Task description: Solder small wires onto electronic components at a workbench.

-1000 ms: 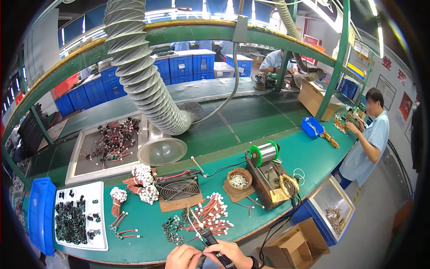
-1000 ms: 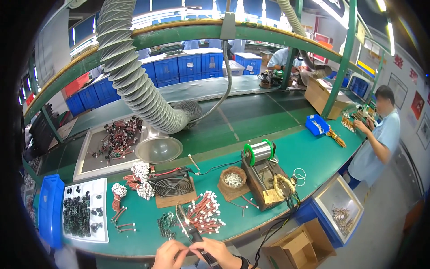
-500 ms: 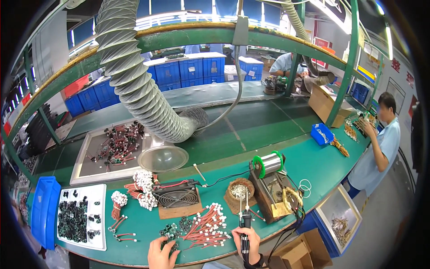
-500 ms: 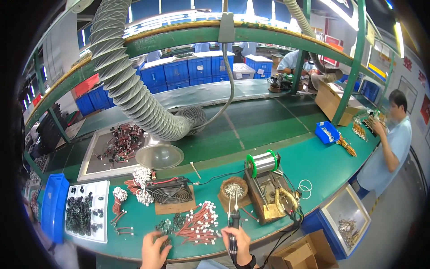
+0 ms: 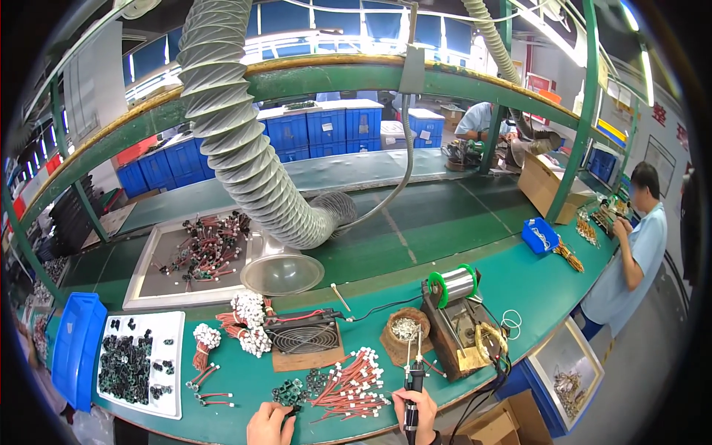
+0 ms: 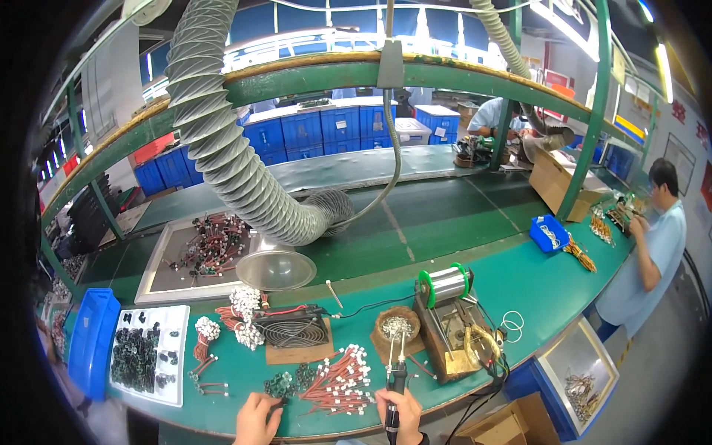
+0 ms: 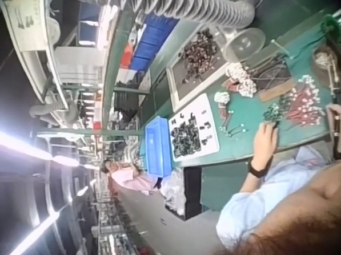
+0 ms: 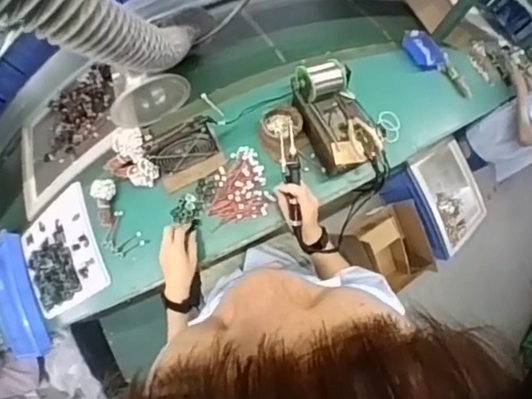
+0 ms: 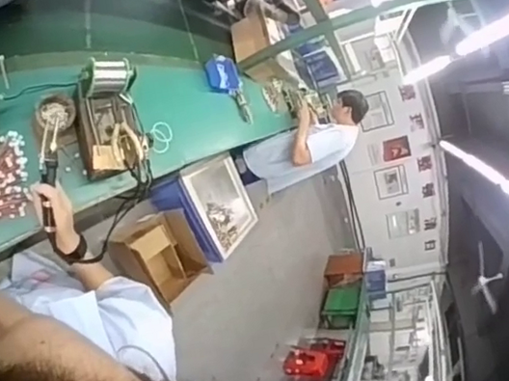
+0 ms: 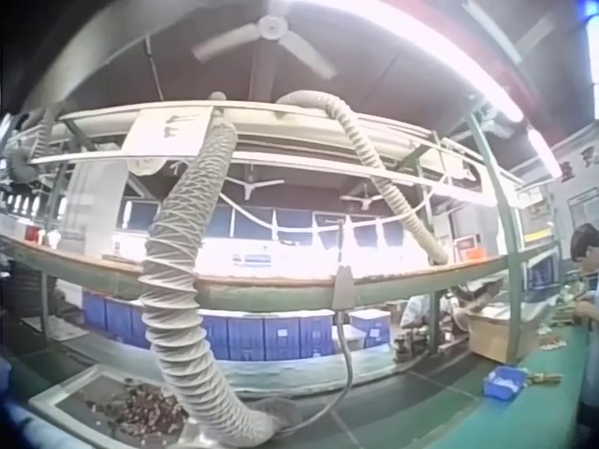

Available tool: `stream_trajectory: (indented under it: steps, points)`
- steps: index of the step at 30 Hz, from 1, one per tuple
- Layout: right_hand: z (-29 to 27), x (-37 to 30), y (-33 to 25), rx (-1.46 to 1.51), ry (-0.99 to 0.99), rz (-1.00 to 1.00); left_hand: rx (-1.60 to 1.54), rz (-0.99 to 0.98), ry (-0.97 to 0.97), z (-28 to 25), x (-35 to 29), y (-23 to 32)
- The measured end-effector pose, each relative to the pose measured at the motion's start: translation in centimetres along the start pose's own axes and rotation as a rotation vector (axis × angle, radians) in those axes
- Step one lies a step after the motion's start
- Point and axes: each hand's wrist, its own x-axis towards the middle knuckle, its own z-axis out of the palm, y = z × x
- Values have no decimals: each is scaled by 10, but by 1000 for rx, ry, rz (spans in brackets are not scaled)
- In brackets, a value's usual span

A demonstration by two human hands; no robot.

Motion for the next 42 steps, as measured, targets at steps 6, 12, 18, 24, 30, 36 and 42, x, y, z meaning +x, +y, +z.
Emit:
stream_trajectory:
  steps: [6, 12, 18, 24, 30, 36, 42]
  points:
    - [-1, -3, 0, -40, -10, 27, -123, -47, 66, -6, -3, -5]
    - [2, -3, 0, -35, 0, 15, -190, 39, 142, -7, -11, -10]
    - [4, -4, 4, -73, 0, -45, -361, -25, 174, -6, -16, 1]
    - [1, -6, 7, -51, -33, -70, -359, 72, 102, -8, -28, 18]
    - [3, -9, 16, -124, -49, -133, -429, 79, -59, -9, -41, 22]
    - [-2, -9, -5, -91, 10, -52, -722, 17, -172, -17, -31, 19]
    - [1, -30, -66, 321, -108, 276, -1365, -474, -143, -11, -18, 12]
